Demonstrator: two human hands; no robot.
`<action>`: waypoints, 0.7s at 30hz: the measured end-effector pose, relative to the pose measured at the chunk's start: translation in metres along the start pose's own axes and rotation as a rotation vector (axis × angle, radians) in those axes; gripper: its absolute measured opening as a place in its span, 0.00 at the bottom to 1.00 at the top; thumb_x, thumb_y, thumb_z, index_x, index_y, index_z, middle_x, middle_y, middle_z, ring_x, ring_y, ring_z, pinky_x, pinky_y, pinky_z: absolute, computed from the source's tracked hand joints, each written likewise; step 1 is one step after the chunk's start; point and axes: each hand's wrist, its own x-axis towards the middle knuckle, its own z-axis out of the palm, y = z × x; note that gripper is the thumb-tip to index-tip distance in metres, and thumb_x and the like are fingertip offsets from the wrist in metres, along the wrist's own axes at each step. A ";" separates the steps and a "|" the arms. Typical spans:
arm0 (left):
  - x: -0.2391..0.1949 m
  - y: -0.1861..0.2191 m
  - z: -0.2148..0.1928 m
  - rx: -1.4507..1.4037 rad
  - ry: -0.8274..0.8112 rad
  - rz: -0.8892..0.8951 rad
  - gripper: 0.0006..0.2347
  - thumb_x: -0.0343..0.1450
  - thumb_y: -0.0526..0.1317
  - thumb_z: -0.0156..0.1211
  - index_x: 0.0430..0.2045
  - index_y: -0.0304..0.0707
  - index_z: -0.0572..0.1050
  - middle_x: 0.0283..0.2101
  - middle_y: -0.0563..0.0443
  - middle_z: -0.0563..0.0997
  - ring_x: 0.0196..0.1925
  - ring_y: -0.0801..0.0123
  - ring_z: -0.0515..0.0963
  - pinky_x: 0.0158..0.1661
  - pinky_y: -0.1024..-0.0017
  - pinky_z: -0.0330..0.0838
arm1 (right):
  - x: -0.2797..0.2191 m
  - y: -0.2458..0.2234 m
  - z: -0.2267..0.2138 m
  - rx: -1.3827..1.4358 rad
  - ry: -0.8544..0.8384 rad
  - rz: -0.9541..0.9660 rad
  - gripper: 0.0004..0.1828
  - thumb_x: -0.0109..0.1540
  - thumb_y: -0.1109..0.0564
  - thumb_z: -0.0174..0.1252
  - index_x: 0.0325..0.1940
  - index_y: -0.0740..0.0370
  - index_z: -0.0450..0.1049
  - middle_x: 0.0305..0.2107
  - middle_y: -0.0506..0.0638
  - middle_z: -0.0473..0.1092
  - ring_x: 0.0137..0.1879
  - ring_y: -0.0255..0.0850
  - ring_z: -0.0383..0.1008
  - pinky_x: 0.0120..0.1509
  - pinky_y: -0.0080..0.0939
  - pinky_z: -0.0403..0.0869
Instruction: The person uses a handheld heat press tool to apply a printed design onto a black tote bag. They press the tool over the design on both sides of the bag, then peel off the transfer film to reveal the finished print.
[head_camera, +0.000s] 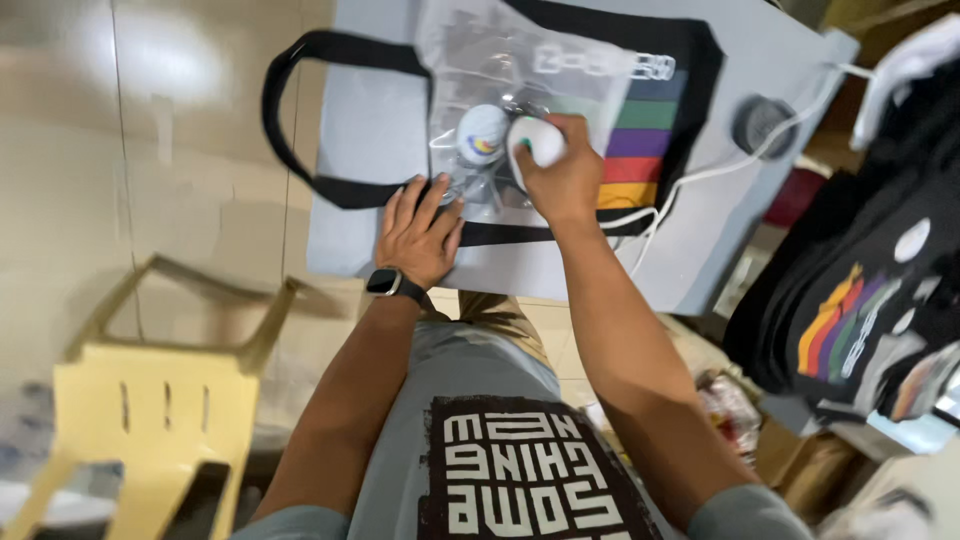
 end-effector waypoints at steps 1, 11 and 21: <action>0.001 0.001 -0.002 -0.014 -0.001 0.039 0.10 0.75 0.45 0.60 0.47 0.49 0.82 0.66 0.49 0.74 0.68 0.49 0.70 0.65 0.50 0.61 | 0.000 0.000 -0.001 0.006 0.035 0.022 0.27 0.51 0.42 0.74 0.51 0.37 0.74 0.40 0.44 0.80 0.50 0.51 0.82 0.54 0.51 0.79; 0.006 0.008 -0.002 0.161 0.107 0.166 0.10 0.72 0.48 0.61 0.44 0.55 0.83 0.61 0.52 0.79 0.64 0.52 0.75 0.62 0.53 0.65 | -0.035 0.103 -0.137 0.217 -0.061 -0.019 0.27 0.49 0.52 0.74 0.52 0.43 0.78 0.44 0.51 0.79 0.56 0.58 0.78 0.61 0.59 0.75; 0.002 0.019 0.009 0.245 0.079 0.185 0.10 0.71 0.45 0.67 0.45 0.53 0.82 0.64 0.54 0.78 0.63 0.52 0.76 0.60 0.55 0.68 | -0.029 0.291 -0.361 0.146 0.486 -0.091 0.29 0.52 0.63 0.79 0.57 0.59 0.79 0.46 0.56 0.77 0.56 0.59 0.76 0.62 0.55 0.71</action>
